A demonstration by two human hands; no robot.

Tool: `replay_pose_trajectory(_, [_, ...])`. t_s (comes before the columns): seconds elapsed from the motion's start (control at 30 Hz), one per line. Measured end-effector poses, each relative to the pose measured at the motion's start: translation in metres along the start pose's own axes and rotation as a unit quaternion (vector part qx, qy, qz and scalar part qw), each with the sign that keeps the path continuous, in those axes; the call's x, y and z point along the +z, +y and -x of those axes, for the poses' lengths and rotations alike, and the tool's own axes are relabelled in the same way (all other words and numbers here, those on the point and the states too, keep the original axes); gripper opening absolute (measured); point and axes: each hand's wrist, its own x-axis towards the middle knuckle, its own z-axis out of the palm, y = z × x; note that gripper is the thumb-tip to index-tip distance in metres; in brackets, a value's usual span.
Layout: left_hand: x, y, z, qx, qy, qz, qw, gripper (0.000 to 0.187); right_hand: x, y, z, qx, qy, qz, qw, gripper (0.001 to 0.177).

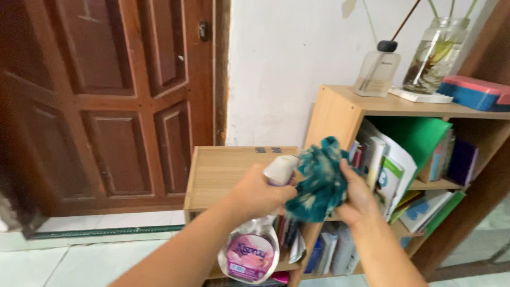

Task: The person sprays a cleaning solution onto a small wooden bookshelf and wipes the surfaces with a cloth. They clean the top, sides, and interior shelves while holding the spray bottle in one hand and the cloth in the other.

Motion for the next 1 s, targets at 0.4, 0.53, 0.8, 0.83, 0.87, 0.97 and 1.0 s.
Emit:
replay_pose_trajectory(0.4, [-0.054,0.007,0.036,0.053,0.034,-0.171,0.983,0.026,0.08,0.051,0.033,0.02,0.001,0.011,1.0,0.047])
replay_pose_trajectory(0.53, [-0.116,-0.009,0.075,-0.017,-0.017,-0.136,0.99,0.028,0.135,0.105,0.065,-0.023,0.039,0.027,0.999,0.044])
replay_pose_trajectory(0.8, [-0.254,-0.098,0.102,0.085,-0.055,-0.02,0.995,0.03,0.244,0.206,0.072,-0.094,0.053,0.053,0.993,0.039])
replay_pose_trajectory(0.83, [-0.271,-0.11,0.096,0.063,-0.071,0.038,0.995,0.029,0.255,0.216,0.066,-0.113,0.085,0.058,0.988,0.038])
replay_pose_trajectory(0.87, [-0.286,-0.122,0.088,0.065,-0.079,0.07,0.992,0.033,0.265,0.225,0.059,-0.131,0.117,0.062,0.983,0.036])
replay_pose_trajectory(0.97, [-0.328,-0.155,0.05,0.065,-0.116,0.129,0.983,0.04,0.288,0.249,0.036,-0.207,0.181,0.096,0.957,0.034])
replay_pose_trajectory(1.0, [-0.337,-0.167,0.035,0.069,-0.125,0.134,0.981,0.035,0.292,0.26,0.03,-0.228,0.2,0.114,0.946,0.034])
